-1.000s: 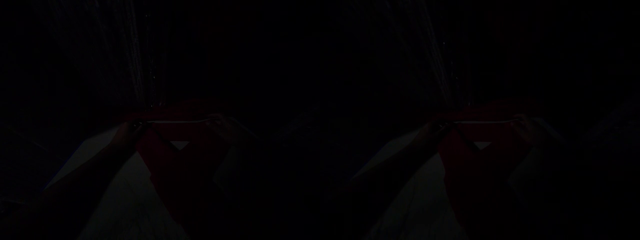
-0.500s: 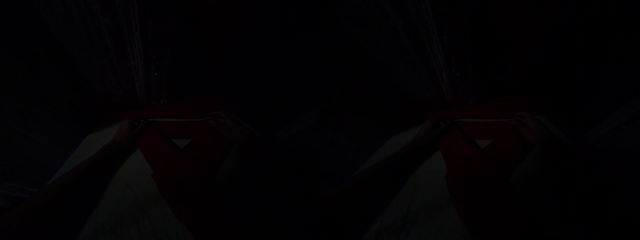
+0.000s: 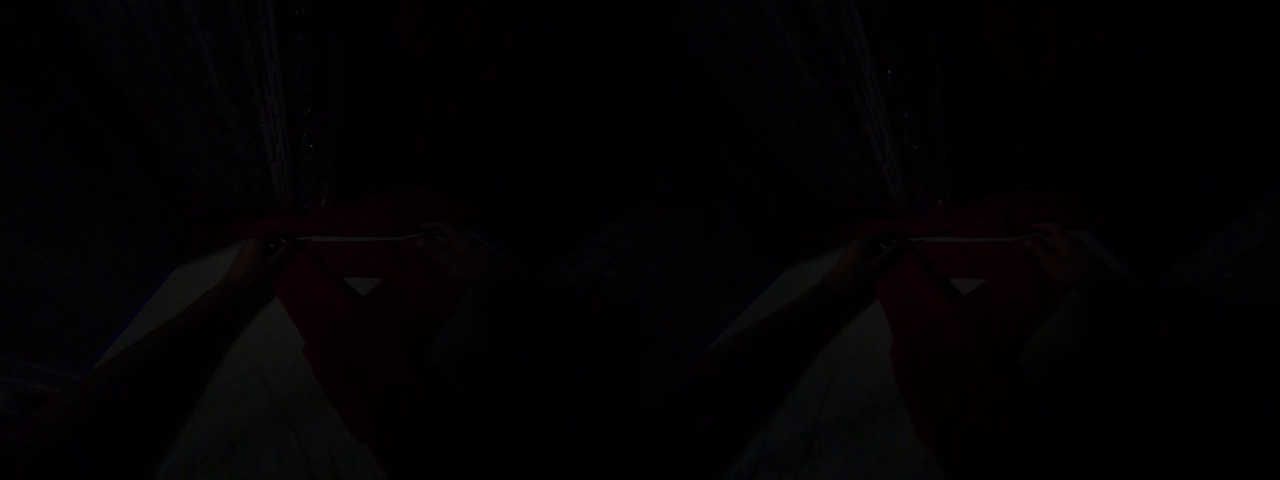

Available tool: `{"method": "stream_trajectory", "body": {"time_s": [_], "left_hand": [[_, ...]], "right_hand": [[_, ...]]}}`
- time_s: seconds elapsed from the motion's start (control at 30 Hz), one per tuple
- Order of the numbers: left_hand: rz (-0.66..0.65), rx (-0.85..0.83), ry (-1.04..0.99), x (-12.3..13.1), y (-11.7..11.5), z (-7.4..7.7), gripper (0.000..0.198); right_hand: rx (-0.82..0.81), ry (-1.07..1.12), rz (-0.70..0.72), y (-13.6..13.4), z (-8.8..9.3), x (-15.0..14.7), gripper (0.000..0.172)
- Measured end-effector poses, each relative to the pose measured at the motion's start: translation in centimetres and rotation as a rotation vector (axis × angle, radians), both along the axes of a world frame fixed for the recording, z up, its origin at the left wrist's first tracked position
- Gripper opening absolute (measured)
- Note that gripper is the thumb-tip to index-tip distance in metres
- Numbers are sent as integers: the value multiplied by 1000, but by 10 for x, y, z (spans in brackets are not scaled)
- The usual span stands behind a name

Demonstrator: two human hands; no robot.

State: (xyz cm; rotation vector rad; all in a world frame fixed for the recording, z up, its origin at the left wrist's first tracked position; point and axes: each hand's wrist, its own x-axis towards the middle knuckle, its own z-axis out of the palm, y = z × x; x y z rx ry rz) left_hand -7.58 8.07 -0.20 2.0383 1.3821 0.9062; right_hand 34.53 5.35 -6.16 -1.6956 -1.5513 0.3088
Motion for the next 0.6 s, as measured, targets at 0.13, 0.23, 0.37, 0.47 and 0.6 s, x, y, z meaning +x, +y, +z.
{"method": "stream_trajectory", "body": {"time_s": [0.13,0.23,0.37,0.47,0.6], "left_hand": [[-7,-4,10,0,-1,1,52],[-6,11,14,0,-1,1,52],[-6,5,19,0,-1,1,52],[-3,5,29,0,-1,2,52],[-6,11,23,-3,6,-3,55]], "right_hand": [[7,10,-17,-2,6,-6,59],[27,36,-3,-2,7,-7,56],[-8,61,2,-1,5,-6,60],[0,69,-9,-1,4,-5,59],[-15,76,13,-1,4,-6,61]]}}
